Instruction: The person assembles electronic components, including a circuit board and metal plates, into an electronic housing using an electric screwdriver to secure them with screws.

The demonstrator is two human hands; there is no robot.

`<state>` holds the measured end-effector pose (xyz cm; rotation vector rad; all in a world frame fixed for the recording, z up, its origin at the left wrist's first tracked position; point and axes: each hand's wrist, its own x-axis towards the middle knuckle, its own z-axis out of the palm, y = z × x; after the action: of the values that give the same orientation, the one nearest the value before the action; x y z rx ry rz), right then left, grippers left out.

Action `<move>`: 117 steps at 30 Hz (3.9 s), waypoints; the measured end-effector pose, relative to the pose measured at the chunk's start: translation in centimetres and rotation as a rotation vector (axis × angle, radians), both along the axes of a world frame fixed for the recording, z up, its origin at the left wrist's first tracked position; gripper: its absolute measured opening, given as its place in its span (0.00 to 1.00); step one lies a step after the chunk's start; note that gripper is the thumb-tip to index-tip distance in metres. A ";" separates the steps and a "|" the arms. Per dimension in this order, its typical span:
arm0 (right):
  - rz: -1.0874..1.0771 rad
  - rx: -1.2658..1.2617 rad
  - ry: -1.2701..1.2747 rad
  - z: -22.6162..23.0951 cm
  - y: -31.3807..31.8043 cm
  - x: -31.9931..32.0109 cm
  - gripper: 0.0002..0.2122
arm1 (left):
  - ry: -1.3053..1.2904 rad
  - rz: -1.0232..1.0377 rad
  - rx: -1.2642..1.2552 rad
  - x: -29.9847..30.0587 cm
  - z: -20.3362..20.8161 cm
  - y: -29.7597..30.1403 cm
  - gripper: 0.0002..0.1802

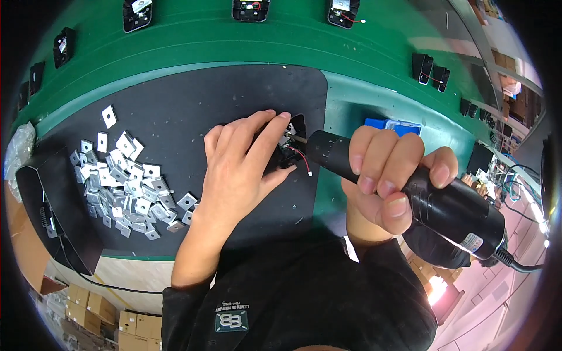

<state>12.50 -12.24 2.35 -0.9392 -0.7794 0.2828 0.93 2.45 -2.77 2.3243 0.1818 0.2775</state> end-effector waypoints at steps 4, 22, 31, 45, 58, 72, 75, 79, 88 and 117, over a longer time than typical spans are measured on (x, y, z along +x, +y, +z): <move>0.065 -0.105 0.019 0.6 0.2 -0.2 0.15 | -0.037 0.012 -0.056 0.0 -0.5 0.0 0.42; 0.211 0.174 -0.150 3.7 -6.3 2.1 0.20 | 0.003 -0.020 0.048 2.1 2.3 -0.4 0.44; -0.401 -0.042 -0.139 1.7 -14.3 3.0 0.22 | -0.246 -0.255 0.049 15.8 2.7 -5.5 0.40; -0.317 -0.263 -0.266 -0.4 -15.0 6.1 0.22 | -0.506 -0.434 0.185 26.9 1.4 -7.7 0.35; -0.398 -0.316 -0.306 0.4 -13.5 4.7 0.23 | -0.228 -0.456 0.575 25.9 1.4 -10.9 0.29; -0.397 0.047 -0.090 3.6 -14.7 2.5 0.18 | -0.028 -0.025 0.142 -0.6 1.6 2.6 0.47; -0.406 0.028 -0.095 3.4 -14.4 2.2 0.18 | 0.010 0.022 0.132 -1.5 2.5 2.8 0.47; -0.394 0.014 -0.123 3.8 -14.2 1.3 0.18 | 0.016 0.330 0.145 -4.3 3.4 3.8 0.30; -0.379 0.068 -0.069 3.6 -13.2 1.1 0.19 | 0.386 0.741 0.264 -9.7 3.6 4.5 0.13; -0.245 0.147 -0.032 3.2 -11.9 0.6 0.22 | 0.140 0.347 0.033 1.8 2.8 1.1 0.17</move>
<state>13.13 -24.18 5.55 -0.8909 -0.6964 -0.0038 2.72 3.51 0.00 2.3382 0.6569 0.2898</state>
